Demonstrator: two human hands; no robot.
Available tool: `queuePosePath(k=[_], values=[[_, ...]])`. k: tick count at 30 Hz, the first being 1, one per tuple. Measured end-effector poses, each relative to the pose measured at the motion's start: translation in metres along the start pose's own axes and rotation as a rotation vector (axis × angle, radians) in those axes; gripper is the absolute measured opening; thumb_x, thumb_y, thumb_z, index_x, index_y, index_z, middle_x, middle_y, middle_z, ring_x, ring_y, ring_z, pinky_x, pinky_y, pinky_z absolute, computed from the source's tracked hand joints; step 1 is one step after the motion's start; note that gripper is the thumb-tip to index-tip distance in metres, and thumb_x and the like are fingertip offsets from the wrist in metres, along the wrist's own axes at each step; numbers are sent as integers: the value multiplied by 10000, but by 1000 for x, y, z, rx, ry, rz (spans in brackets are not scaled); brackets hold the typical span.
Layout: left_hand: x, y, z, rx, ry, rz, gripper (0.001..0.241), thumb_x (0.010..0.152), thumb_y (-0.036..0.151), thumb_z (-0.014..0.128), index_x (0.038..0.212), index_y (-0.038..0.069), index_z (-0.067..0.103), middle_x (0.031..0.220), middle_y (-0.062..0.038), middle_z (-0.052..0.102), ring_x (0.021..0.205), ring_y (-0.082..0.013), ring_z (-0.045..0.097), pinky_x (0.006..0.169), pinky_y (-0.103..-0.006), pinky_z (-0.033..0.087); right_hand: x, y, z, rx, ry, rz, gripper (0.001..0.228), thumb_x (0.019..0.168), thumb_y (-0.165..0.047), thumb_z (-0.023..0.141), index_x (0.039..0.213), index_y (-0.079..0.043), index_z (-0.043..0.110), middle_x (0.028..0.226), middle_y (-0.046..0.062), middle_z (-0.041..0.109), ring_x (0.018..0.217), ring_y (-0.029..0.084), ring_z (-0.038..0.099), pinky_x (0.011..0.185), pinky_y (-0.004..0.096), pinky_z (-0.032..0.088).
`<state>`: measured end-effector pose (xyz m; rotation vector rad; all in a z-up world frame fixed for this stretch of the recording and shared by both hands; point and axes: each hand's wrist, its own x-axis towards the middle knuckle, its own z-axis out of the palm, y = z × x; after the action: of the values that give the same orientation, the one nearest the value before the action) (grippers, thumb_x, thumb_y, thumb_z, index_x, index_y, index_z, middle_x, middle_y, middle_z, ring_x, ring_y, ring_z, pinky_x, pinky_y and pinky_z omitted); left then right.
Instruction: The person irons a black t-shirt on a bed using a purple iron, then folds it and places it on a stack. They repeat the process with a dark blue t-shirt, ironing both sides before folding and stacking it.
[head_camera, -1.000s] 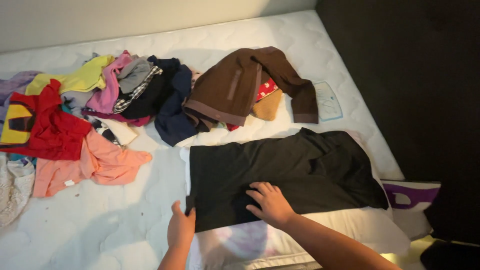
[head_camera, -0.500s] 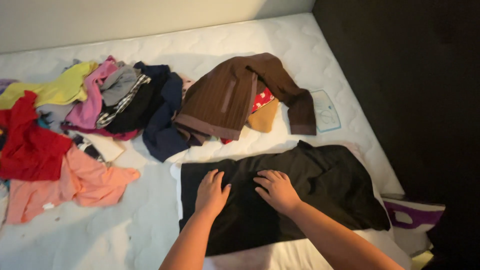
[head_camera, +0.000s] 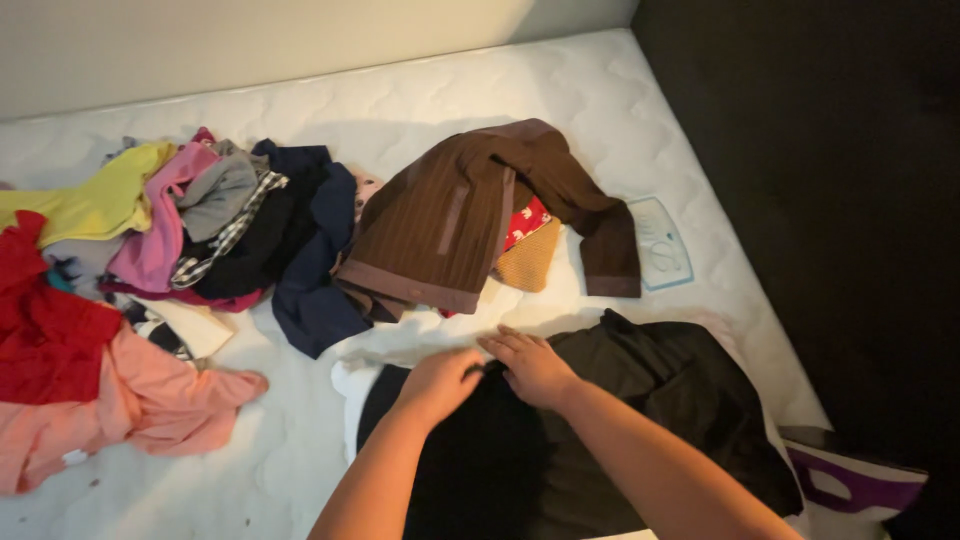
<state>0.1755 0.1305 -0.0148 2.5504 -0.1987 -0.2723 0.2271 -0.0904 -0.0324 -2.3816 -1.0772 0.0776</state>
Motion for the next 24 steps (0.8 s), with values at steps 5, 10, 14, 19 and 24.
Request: queuePosePath(k=[5, 10, 14, 19, 24], values=[[-42, -2, -33, 65, -123, 11, 244, 891, 276, 708, 1075, 127, 652, 965, -136, 724, 941, -365, 680, 800, -495, 538, 23, -4, -51, -421, -718, 184, 408, 893, -475, 731, 1164, -177, 669, 1144, 112, 681, 1200, 326, 580, 1097, 481, 358], [-73, -6, -24, 206, -57, -37, 227, 866, 221, 703, 1044, 106, 622, 990, -124, 696, 954, -352, 682, 809, -481, 554, -14, 18, -78, -535, -553, 246, 270, 823, -388, 733, 996, -181, 717, 993, 51, 714, 1116, 273, 617, 1010, 455, 408], [-108, -5, -14, 325, 44, -109, 210, 867, 104, 639, 1072, 114, 592, 1040, -106, 651, 966, -324, 684, 809, -452, 571, -67, 5, -88, -560, -147, 299, 151, 778, -131, 657, 927, -153, 667, 927, 20, 723, 1069, 246, 644, 1025, 447, 414], [-175, -8, 9, 369, 165, -141, 249, 871, 59, 590, 1110, 124, 571, 1106, -89, 605, 1007, -301, 666, 789, -423, 584, -154, -31, -72, -643, 19, 320, 155, 849, -122, 596, 993, -161, 636, 917, 36, 683, 1018, 274, 616, 954, 474, 425], [-213, -8, 45, 407, 150, -236, 332, 866, 90, 600, 1191, 147, 570, 1127, -92, 579, 1051, -299, 642, 810, -407, 586, -217, -56, -46, -623, -46, 357, 267, 783, -170, 624, 1049, -167, 642, 985, 49, 649, 1018, 288, 599, 872, 488, 441]])
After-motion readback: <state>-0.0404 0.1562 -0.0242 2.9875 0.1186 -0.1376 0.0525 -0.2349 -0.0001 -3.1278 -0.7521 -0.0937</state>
